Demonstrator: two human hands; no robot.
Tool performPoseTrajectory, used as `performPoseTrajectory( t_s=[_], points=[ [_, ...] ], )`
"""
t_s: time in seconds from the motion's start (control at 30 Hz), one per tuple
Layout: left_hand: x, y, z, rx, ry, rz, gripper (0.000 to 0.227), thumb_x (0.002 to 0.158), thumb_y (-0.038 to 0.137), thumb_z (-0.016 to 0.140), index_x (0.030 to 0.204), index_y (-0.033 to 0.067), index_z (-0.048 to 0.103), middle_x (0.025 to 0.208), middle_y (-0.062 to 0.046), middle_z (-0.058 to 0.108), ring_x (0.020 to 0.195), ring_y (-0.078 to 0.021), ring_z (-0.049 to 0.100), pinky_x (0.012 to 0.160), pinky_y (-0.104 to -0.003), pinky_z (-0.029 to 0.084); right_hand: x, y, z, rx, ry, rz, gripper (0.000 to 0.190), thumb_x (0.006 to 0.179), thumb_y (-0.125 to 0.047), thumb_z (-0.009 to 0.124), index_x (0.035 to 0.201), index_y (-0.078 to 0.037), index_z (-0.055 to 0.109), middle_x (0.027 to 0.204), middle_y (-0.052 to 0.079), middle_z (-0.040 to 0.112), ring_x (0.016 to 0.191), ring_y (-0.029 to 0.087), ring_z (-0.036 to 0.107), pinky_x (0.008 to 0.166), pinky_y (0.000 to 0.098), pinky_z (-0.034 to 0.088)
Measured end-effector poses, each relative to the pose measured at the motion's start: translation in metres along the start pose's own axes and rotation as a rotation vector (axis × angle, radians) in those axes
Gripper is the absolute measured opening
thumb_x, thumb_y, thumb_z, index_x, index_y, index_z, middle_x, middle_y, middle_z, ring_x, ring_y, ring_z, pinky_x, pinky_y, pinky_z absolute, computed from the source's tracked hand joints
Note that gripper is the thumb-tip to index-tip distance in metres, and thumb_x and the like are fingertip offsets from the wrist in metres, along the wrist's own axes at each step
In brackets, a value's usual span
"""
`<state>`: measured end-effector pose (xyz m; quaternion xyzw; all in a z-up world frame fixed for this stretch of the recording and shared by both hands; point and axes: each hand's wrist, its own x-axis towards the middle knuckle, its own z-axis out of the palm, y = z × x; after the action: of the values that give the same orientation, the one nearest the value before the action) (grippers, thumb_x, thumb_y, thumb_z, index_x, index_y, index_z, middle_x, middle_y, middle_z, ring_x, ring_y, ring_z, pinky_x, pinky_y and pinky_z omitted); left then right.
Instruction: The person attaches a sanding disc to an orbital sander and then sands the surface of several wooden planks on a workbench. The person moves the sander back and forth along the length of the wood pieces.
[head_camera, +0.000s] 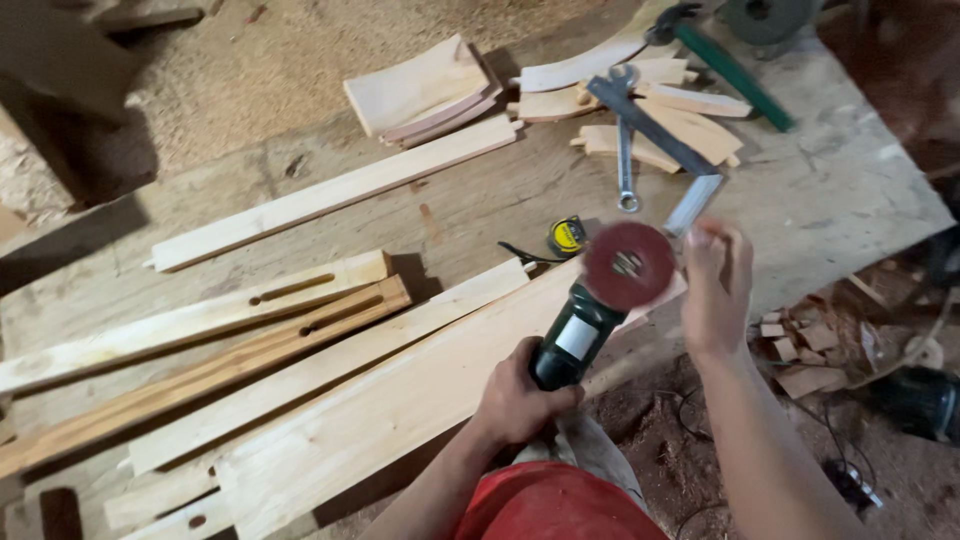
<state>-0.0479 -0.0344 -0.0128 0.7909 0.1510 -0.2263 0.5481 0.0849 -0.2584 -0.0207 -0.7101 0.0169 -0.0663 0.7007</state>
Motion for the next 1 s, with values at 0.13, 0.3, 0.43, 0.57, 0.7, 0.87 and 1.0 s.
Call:
performPoseTrajectory(
  t_s=[0.13,0.3,0.43,0.57,0.7,0.87,1.0],
  points=[
    [0.015,-0.003,0.007,-0.511,-0.324,0.136,0.057,0.078,0.027,0.080,0.126,0.0006,0.061,0.102,-0.013,0.072,0.087,-0.0249,0.070,0.080,-0.039,0.057,-0.052,-0.010,0.003,0.186,-0.116,0.625,0.067,0.098,-0.059,0.046,0.126,-0.001,0.063,0.102,0.016,0.067,0.093,0.028,0.065,0.089,0.0394,0.055],
    [0.028,0.002,0.008,-0.943,-0.860,-0.167,0.056,0.097,0.041,0.066,0.121,-0.0088,0.061,0.090,-0.018,0.070,0.068,-0.0231,0.073,0.063,-0.034,0.062,-0.076,-0.010,0.033,0.963,-0.260,0.453,0.070,0.087,-0.048,0.074,0.138,-0.004,0.052,0.105,0.013,0.067,0.100,0.031,0.069,0.101,0.0539,0.055],
    [0.009,0.008,-0.003,-0.587,-0.670,-0.255,0.060,0.107,0.057,0.050,0.129,0.0017,0.058,0.084,-0.015,0.069,0.062,-0.0232,0.069,0.059,-0.036,0.059,-0.065,-0.007,0.033,0.860,-0.073,0.508,0.060,0.089,-0.044,0.073,0.131,-0.005,0.055,0.100,0.011,0.065,0.092,0.027,0.069,0.091,0.0500,0.057],
    [-0.016,0.005,-0.004,-0.772,-0.643,-0.152,0.045,0.101,0.035,0.058,0.141,0.0142,0.055,0.083,-0.006,0.068,0.060,-0.0148,0.062,0.056,-0.028,0.052,-0.054,-0.001,0.016,0.901,-0.026,0.549,0.053,0.091,-0.043,0.071,0.125,-0.005,0.058,0.097,0.010,0.065,0.088,0.025,0.068,0.085,0.0456,0.058],
    [-0.017,0.005,0.012,-0.738,-0.546,-0.111,0.045,0.101,0.032,0.062,0.140,0.0088,0.059,0.078,-0.003,0.065,0.051,-0.0080,0.051,0.045,-0.023,0.039,-0.046,0.001,0.008,0.977,-0.049,0.546,0.051,0.093,-0.043,0.070,0.123,-0.004,0.058,0.097,0.009,0.065,0.087,0.024,0.067,0.083,0.0429,0.058],
    [-0.001,0.006,0.027,-0.837,-0.516,-0.137,0.037,0.105,0.026,0.063,0.136,0.0062,0.058,0.072,-0.001,0.056,0.049,-0.0070,0.044,0.046,-0.023,0.035,-0.023,0.005,0.004,0.909,-0.043,0.550,0.047,0.090,-0.040,0.072,0.119,-0.005,0.058,0.094,0.009,0.065,0.085,0.024,0.067,0.081,0.0427,0.058],
    [0.013,0.012,0.033,-0.880,-0.479,-0.128,0.037,0.103,0.023,0.063,0.136,0.0061,0.062,0.071,0.002,0.054,0.049,-0.0059,0.040,0.044,-0.021,0.032,-0.002,0.011,0.004,0.943,-0.040,0.593,0.044,0.088,-0.040,0.071,0.114,-0.007,0.059,0.091,0.008,0.065,0.082,0.025,0.067,0.078,0.0426,0.058]
  ],
)
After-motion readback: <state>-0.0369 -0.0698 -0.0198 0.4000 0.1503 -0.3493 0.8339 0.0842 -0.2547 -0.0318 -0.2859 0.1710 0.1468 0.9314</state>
